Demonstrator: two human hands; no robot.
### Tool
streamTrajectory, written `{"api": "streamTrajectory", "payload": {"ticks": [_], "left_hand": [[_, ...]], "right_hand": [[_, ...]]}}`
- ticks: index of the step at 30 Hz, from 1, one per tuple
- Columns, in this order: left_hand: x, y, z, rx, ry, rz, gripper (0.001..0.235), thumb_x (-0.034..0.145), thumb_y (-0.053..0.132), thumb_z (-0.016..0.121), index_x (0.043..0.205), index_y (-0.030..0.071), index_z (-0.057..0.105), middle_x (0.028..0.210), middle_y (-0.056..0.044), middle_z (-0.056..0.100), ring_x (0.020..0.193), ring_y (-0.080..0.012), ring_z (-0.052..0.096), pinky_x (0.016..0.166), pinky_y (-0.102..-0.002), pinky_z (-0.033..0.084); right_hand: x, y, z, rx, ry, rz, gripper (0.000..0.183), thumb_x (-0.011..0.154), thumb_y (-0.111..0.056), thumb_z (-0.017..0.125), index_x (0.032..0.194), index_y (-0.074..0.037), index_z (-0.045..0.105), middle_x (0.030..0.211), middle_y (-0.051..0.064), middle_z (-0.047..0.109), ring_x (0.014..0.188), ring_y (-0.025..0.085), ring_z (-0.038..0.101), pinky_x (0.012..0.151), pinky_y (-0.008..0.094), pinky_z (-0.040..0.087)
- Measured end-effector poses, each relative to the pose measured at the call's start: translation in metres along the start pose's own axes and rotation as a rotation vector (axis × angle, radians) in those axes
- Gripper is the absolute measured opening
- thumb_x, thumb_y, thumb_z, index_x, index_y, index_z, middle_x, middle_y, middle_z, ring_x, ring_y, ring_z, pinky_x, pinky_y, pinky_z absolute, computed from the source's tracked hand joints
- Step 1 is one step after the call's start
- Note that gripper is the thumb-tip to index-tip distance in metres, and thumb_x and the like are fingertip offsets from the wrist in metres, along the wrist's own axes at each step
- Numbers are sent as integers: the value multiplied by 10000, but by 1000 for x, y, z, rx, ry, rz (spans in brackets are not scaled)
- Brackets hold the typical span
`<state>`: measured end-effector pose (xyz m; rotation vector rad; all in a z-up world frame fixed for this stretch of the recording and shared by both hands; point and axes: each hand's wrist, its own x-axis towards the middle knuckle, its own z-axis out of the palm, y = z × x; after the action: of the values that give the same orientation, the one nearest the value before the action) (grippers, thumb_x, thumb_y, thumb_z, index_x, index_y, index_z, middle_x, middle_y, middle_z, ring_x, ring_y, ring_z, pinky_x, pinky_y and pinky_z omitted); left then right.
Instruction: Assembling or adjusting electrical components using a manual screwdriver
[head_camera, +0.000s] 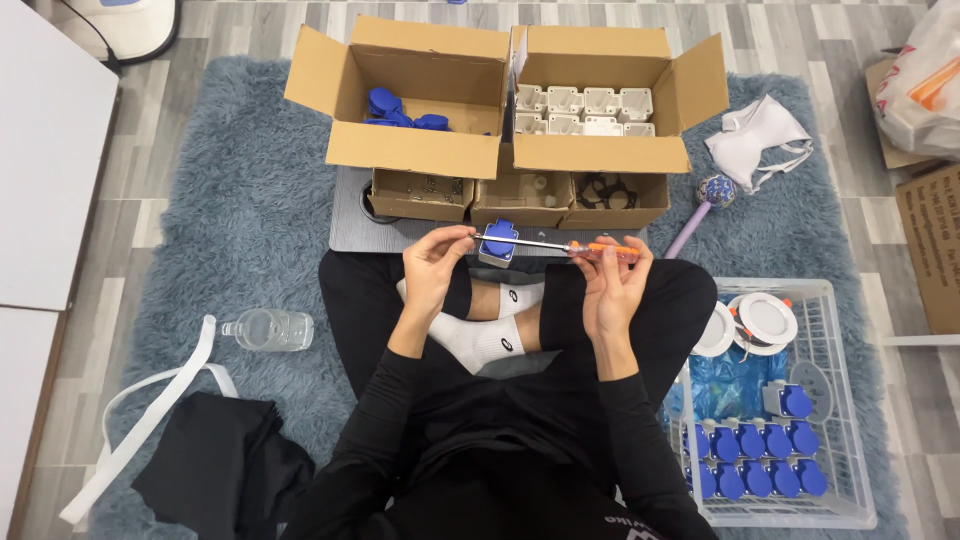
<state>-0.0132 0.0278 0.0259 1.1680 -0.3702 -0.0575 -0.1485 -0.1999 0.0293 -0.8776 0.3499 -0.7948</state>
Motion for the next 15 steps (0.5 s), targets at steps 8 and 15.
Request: {"api": "streamTrajectory", "payload": {"ticks": [8, 15], "left_hand": [[-7, -2, -5, -43, 20, -23, 118, 958, -68, 815, 1075, -52, 808, 1048, -219, 825, 936, -252, 827, 858, -357, 698], [-8, -3, -14, -23, 25, -43, 109, 970, -54, 809, 1079, -52, 807, 1015, -208, 833, 917, -239, 825, 841, -343, 698]], "right_hand": [[1, -1, 6, -52, -69, -60, 381, 1140, -114, 616, 1433, -201, 389, 1299, 151, 642, 1034, 242, 768, 924, 359, 733], [9, -3, 6, -83, -176, -171, 413, 1130, -69, 609, 1448, -192, 376, 1362, 193, 597, 1099, 262, 748, 961, 378, 724]]}}
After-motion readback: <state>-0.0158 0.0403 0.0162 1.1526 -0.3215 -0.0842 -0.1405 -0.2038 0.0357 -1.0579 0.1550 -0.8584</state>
